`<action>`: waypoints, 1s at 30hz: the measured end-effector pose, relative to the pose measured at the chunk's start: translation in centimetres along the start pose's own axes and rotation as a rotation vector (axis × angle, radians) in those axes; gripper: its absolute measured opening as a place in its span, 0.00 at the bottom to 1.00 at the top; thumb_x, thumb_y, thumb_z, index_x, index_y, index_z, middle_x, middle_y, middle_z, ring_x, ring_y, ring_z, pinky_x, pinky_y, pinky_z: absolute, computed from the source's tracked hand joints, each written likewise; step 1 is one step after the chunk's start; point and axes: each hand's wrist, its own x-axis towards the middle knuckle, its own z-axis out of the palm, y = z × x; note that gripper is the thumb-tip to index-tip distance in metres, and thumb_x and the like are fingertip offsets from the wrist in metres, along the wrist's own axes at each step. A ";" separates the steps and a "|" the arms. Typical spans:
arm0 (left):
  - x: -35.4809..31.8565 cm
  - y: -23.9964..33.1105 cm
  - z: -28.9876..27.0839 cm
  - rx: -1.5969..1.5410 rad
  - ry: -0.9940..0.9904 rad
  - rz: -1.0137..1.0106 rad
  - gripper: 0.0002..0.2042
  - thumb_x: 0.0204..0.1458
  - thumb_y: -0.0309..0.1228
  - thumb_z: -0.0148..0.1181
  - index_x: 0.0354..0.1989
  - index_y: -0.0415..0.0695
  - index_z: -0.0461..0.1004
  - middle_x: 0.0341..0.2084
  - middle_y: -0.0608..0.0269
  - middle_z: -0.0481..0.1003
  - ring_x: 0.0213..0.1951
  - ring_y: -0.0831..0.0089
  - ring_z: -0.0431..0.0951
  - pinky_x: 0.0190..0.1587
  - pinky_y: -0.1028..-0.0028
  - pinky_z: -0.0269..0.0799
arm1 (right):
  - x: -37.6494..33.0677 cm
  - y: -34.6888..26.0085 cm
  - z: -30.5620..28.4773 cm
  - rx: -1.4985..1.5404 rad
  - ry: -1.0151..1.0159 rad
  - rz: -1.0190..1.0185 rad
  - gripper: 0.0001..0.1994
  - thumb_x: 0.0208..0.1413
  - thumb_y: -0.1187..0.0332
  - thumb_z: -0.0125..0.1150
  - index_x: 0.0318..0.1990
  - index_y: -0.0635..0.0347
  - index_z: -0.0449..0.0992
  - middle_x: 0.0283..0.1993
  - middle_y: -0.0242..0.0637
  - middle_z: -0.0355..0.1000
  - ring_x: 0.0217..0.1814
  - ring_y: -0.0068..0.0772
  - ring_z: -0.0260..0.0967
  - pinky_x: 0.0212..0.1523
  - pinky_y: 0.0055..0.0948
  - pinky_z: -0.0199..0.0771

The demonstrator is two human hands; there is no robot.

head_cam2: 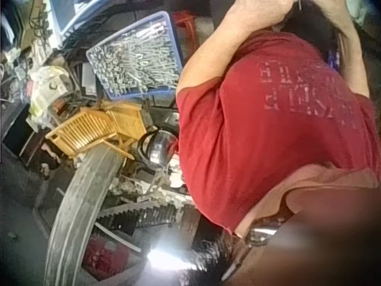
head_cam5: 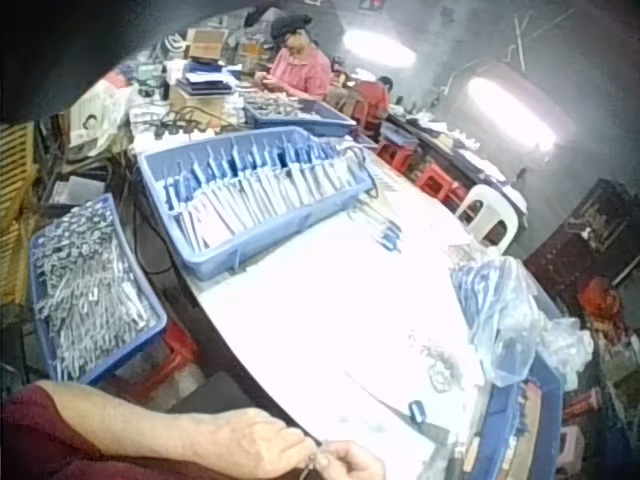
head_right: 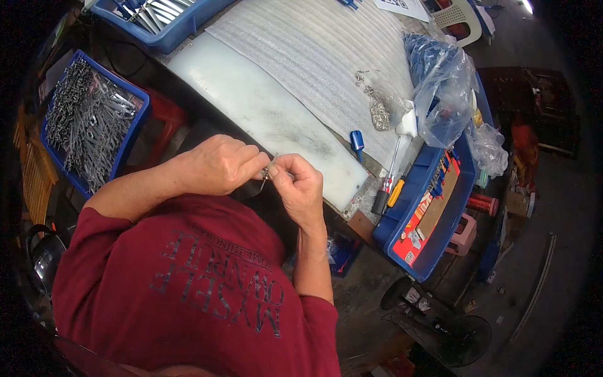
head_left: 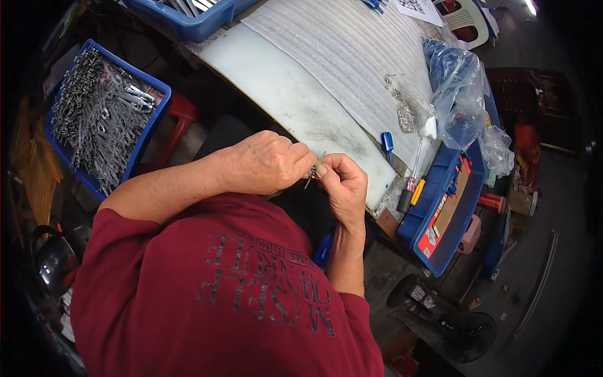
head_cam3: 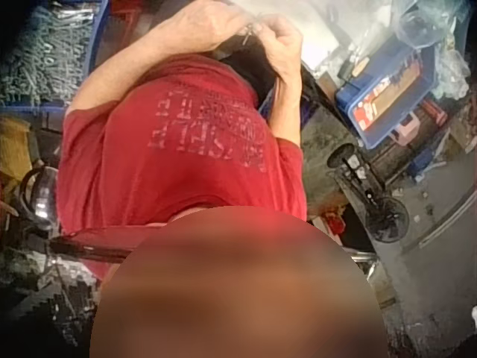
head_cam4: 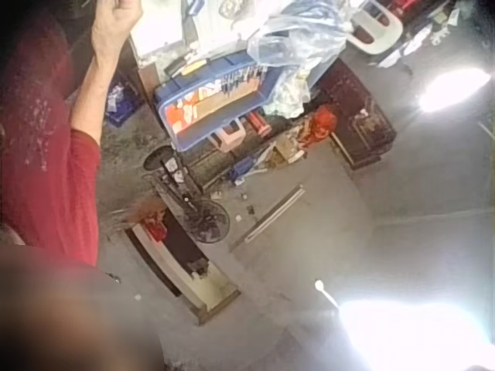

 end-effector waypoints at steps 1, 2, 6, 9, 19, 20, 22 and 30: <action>0.0 0.0 0.0 -0.002 -0.012 -0.002 0.07 0.40 0.30 0.55 0.22 0.43 0.63 0.14 0.64 0.61 0.15 0.71 0.66 0.18 0.73 0.61 | 0.0 0.1 -0.1 -0.036 -0.006 -0.019 0.04 0.48 0.73 0.56 0.27 0.64 0.68 0.21 0.25 0.63 0.21 0.12 0.55 0.21 0.13 0.54; 0.0 0.1 0.0 -0.004 -0.025 -0.004 0.07 0.40 0.30 0.55 0.22 0.43 0.63 0.13 0.64 0.61 0.15 0.71 0.66 0.17 0.73 0.61 | 0.0 0.2 -0.1 -0.036 -0.006 -0.019 0.04 0.48 0.73 0.56 0.27 0.64 0.68 0.21 0.25 0.63 0.21 0.12 0.55 0.21 0.13 0.54; -0.2 0.1 0.5 -0.029 0.029 -0.006 0.07 0.40 0.29 0.55 0.21 0.43 0.63 0.13 0.64 0.61 0.15 0.71 0.65 0.17 0.73 0.61 | -0.2 0.4 0.0 -0.052 -0.001 -0.024 0.05 0.48 0.73 0.55 0.26 0.64 0.68 0.21 0.25 0.63 0.22 0.13 0.55 0.22 0.13 0.54; -0.1 0.2 0.3 -0.042 -0.002 -0.015 0.07 0.40 0.29 0.55 0.22 0.42 0.63 0.13 0.64 0.61 0.15 0.70 0.66 0.17 0.73 0.61 | -0.3 0.1 0.1 -0.014 0.007 -0.004 0.05 0.49 0.72 0.55 0.26 0.64 0.68 0.21 0.25 0.63 0.22 0.13 0.56 0.22 0.13 0.55; -0.2 -0.1 0.1 -0.060 0.018 -0.026 0.07 0.41 0.30 0.55 0.24 0.41 0.64 0.14 0.63 0.61 0.15 0.69 0.66 0.17 0.72 0.62 | -0.4 -0.1 -0.3 0.041 -0.015 0.013 0.09 0.52 0.68 0.53 0.31 0.67 0.70 0.24 0.30 0.66 0.23 0.16 0.60 0.24 0.14 0.60; -0.2 -0.2 0.1 -0.066 0.019 -0.035 0.07 0.41 0.30 0.55 0.24 0.41 0.64 0.14 0.63 0.61 0.15 0.69 0.66 0.17 0.72 0.62 | -0.4 -0.1 -0.3 0.041 -0.016 0.013 0.09 0.52 0.68 0.53 0.31 0.67 0.70 0.24 0.30 0.66 0.23 0.16 0.60 0.24 0.14 0.60; -0.1 -0.3 0.1 -0.053 0.018 -0.032 0.07 0.41 0.30 0.55 0.25 0.41 0.65 0.14 0.63 0.61 0.15 0.69 0.66 0.17 0.72 0.62 | -0.4 -0.1 -0.4 0.074 -0.018 0.028 0.09 0.52 0.68 0.53 0.31 0.67 0.70 0.24 0.30 0.67 0.24 0.16 0.61 0.24 0.14 0.61; -0.4 -0.6 0.4 -0.055 0.026 -0.033 0.08 0.41 0.31 0.55 0.27 0.41 0.66 0.15 0.63 0.62 0.16 0.69 0.67 0.18 0.71 0.62 | -0.3 0.0 -0.2 0.007 0.004 0.032 0.11 0.55 0.66 0.49 0.32 0.68 0.70 0.25 0.32 0.68 0.23 0.18 0.62 0.24 0.16 0.62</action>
